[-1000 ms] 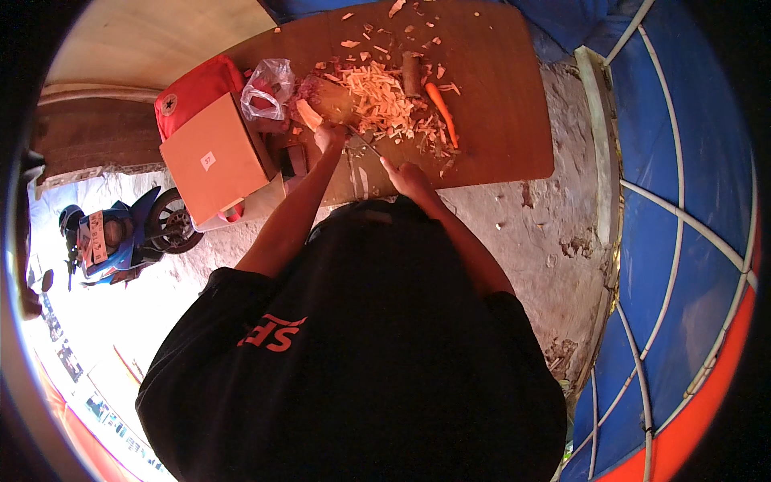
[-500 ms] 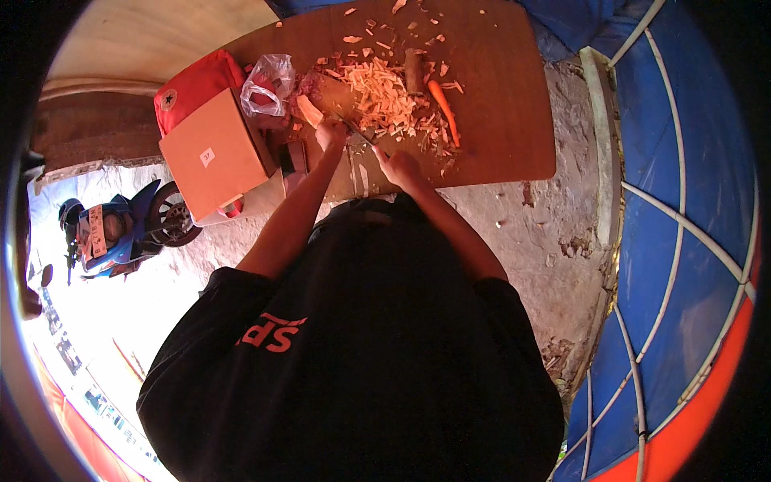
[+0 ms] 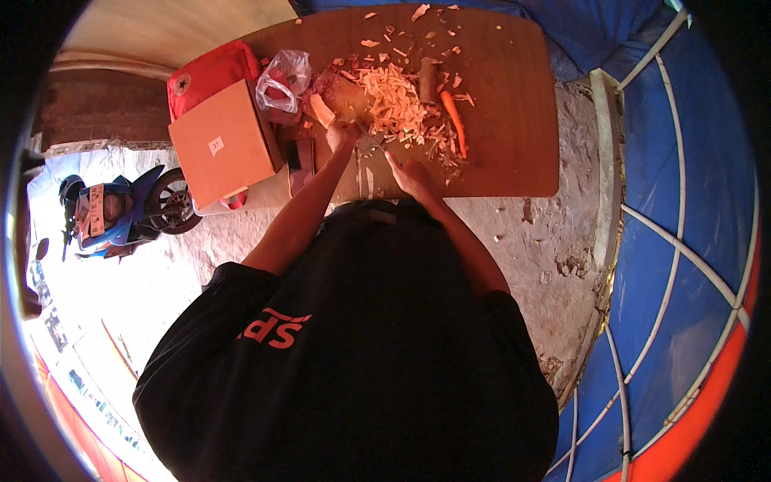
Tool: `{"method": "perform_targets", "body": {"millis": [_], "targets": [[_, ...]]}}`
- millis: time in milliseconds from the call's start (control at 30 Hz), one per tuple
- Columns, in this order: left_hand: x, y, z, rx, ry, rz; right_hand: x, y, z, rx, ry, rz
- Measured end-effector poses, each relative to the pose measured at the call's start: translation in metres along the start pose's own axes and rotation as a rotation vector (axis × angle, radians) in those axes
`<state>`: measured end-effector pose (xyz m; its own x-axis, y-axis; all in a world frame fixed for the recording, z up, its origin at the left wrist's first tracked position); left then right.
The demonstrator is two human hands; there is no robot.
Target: The person carves a small piece of wood using a knife, repeatedly shaving off thin layers to shape it. Wood shavings accumulate on the table as the carving continues.
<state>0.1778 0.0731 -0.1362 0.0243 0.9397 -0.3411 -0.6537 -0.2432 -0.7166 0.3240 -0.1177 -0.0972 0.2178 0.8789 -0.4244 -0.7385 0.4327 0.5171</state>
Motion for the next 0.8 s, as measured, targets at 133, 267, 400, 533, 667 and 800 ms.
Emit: {"method": "perform_targets", "body": {"millis": [133, 267, 400, 533, 667, 800], "targets": [[0.001, 0.001, 0.0, 0.031, -0.057, -0.033, -0.007, 0.015, 0.006, -0.07, -0.035, 0.054], [-0.003, -0.002, 0.003, 0.028, -0.098, -0.083, -0.017, 0.001, 0.008, 0.031, 0.055, -0.345], [-0.004, -0.003, 0.003, -0.001, -0.083, -0.083, -0.01, 0.002, -0.003, -0.001, 0.068, -0.264], [-0.007, -0.009, 0.008, 0.022, -0.145, -0.127, 0.027, 0.003, -0.022, -0.034, 0.02, -0.062], [-0.008, -0.012, 0.012, 0.021, -0.141, -0.105, 0.021, -0.013, -0.023, 0.036, 0.028, -0.141], [-0.007, -0.012, 0.011, 0.023, -0.091, -0.054, -0.032, -0.023, 0.005, 0.126, -0.002, -0.247]]}}
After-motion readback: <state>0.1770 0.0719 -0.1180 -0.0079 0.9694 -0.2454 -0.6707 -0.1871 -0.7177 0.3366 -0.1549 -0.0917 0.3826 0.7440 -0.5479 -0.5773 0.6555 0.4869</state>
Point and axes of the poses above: each hand's wrist, its own x-axis towards the middle knuckle, its own z-axis out of the back of the hand, y = z × x, the point moved 7 cm from there along x, towards the middle knuckle, and after that the axes turned 3 degrees about -z, right-handed, at the moved point
